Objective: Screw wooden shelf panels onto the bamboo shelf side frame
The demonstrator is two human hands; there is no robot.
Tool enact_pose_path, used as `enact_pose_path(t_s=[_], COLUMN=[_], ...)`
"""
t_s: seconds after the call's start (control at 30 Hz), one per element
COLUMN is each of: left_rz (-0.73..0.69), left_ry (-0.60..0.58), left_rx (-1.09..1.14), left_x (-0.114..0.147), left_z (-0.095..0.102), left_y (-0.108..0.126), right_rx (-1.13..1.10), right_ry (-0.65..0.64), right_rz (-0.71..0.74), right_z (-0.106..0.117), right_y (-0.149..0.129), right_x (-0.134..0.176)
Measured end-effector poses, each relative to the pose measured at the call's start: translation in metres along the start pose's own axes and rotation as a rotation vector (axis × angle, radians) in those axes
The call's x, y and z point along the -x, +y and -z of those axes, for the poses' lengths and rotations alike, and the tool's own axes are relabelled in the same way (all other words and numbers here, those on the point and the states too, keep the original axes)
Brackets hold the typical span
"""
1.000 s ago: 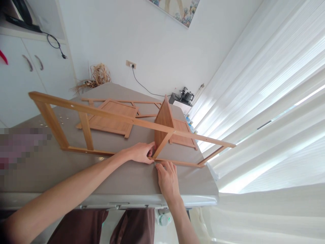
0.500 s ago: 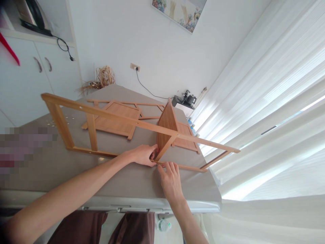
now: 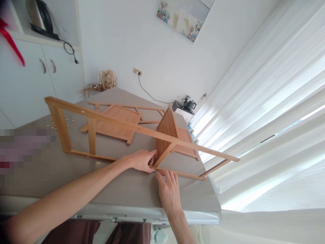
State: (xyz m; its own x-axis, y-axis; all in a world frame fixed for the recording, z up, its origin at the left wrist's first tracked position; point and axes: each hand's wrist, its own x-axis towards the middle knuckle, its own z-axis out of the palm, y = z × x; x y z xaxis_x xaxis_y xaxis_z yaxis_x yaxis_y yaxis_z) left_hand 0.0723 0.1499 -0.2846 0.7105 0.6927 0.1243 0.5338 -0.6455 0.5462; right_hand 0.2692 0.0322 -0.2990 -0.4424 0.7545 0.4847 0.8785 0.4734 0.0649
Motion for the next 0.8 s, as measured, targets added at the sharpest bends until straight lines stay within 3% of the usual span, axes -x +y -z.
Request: enact_pose_path(t_s=[0.8], left_rz=[0.02], left_ry=[0.008], left_rx=[0.004], left_x=[-0.0002], left_z=[0.001], left_y=[0.0041], right_rx=[-0.042], right_ry=[0.013], right_rz=[-0.027], right_z=[-0.0023], right_y=[-0.0001], right_x=[0.0013])
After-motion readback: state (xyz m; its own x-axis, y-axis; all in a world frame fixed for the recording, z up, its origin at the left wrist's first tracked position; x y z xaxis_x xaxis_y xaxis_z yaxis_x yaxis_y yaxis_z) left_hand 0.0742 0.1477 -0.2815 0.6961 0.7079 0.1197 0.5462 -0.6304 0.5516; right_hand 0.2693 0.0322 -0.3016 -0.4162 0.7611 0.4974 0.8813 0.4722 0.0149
